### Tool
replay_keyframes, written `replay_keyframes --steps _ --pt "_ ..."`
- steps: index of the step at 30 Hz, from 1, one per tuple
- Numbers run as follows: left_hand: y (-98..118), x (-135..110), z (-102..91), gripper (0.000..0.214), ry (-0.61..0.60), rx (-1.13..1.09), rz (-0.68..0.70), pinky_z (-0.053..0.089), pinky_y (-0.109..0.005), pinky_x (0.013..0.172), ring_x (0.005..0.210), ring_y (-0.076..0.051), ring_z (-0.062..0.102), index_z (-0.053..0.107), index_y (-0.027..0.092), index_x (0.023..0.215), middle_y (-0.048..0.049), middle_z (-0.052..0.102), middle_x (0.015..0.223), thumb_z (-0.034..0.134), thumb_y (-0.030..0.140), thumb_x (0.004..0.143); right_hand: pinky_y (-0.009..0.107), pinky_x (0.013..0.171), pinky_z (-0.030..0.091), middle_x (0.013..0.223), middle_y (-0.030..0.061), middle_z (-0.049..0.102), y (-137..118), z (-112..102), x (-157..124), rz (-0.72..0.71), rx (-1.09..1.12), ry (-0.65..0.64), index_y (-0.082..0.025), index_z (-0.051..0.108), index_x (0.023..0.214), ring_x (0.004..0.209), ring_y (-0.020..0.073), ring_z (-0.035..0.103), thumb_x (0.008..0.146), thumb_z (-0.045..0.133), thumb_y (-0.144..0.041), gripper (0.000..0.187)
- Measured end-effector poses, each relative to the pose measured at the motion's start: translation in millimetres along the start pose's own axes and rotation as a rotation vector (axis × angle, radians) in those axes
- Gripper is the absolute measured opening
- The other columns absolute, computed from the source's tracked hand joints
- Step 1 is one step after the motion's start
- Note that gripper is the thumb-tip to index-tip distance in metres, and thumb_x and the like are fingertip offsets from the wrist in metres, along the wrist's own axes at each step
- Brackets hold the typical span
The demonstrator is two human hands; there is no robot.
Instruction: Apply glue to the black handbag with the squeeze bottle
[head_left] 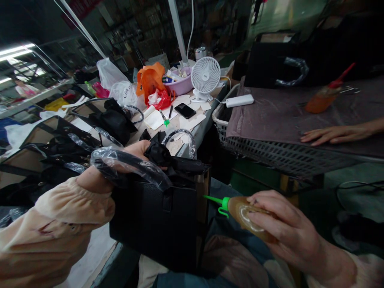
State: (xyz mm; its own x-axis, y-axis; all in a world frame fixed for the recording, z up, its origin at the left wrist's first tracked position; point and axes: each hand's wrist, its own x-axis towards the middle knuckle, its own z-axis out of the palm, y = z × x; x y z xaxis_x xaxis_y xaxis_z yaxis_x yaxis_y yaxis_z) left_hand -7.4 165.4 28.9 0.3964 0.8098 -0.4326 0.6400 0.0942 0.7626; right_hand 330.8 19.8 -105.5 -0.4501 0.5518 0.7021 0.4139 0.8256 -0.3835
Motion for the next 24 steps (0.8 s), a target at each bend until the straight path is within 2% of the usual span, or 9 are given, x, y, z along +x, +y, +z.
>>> replay_keyframes --steps 4,9,12,20,24 --pt "-6 0 -2.9 0.009 -0.018 -0.033 -0.003 0.055 -0.02 0.058 0.06 -0.014 0.064 0.074 0.013 0.07 -0.0003 0.075 0.066 0.077 0.015 0.062 0.039 0.085 0.055 0.113 0.0087 0.051 3 -1 -1 0.006 0.002 0.012 -0.016 0.058 0.111 0.104 0.0245 0.055 0.079 0.057 0.005 0.038" --pt "-10 0 -6.4 0.008 0.001 0.001 0.003 0.053 -0.019 0.056 0.059 -0.014 0.063 0.074 0.014 0.07 0.0004 0.074 0.064 0.078 0.014 0.063 0.034 0.08 0.056 0.107 0.0089 0.055 -13 9 -11 0.037 0.058 -0.032 -0.015 0.059 0.105 0.101 0.0223 0.057 0.084 0.051 0.002 0.029" --pt "-8 -1 -3.9 0.01 0.004 0.011 0.002 0.055 -0.02 0.06 0.064 -0.014 0.065 0.075 0.014 0.074 0.0 0.076 0.07 0.078 0.017 0.065 0.032 0.078 0.056 0.103 0.0088 0.057 -20 13 -16 0.05 0.085 -0.053 -0.015 0.059 0.104 0.099 0.0216 0.058 0.086 0.049 0.0 0.025" --pt "-9 0 -5.1 0.01 -0.005 0.043 -0.013 0.053 -0.021 0.06 0.062 -0.014 0.063 0.075 0.013 0.074 -0.0018 0.075 0.069 0.078 0.017 0.065 0.04 0.083 0.057 0.114 0.0084 0.053 -1 3 -15 0.042 0.029 0.008 -0.02 0.06 0.113 0.105 0.026 0.057 0.081 0.055 0.002 0.039" --pt "-6 -2 -2.2 0.008 -0.007 0.042 -0.036 0.054 -0.023 0.062 0.065 -0.016 0.064 0.074 0.012 0.072 -0.0044 0.075 0.07 0.075 0.018 0.067 0.038 0.083 0.057 0.112 0.0081 0.053 -8 8 -16 0.038 0.043 0.002 -0.018 0.06 0.11 0.104 0.0242 0.057 0.083 0.054 0.002 0.034"
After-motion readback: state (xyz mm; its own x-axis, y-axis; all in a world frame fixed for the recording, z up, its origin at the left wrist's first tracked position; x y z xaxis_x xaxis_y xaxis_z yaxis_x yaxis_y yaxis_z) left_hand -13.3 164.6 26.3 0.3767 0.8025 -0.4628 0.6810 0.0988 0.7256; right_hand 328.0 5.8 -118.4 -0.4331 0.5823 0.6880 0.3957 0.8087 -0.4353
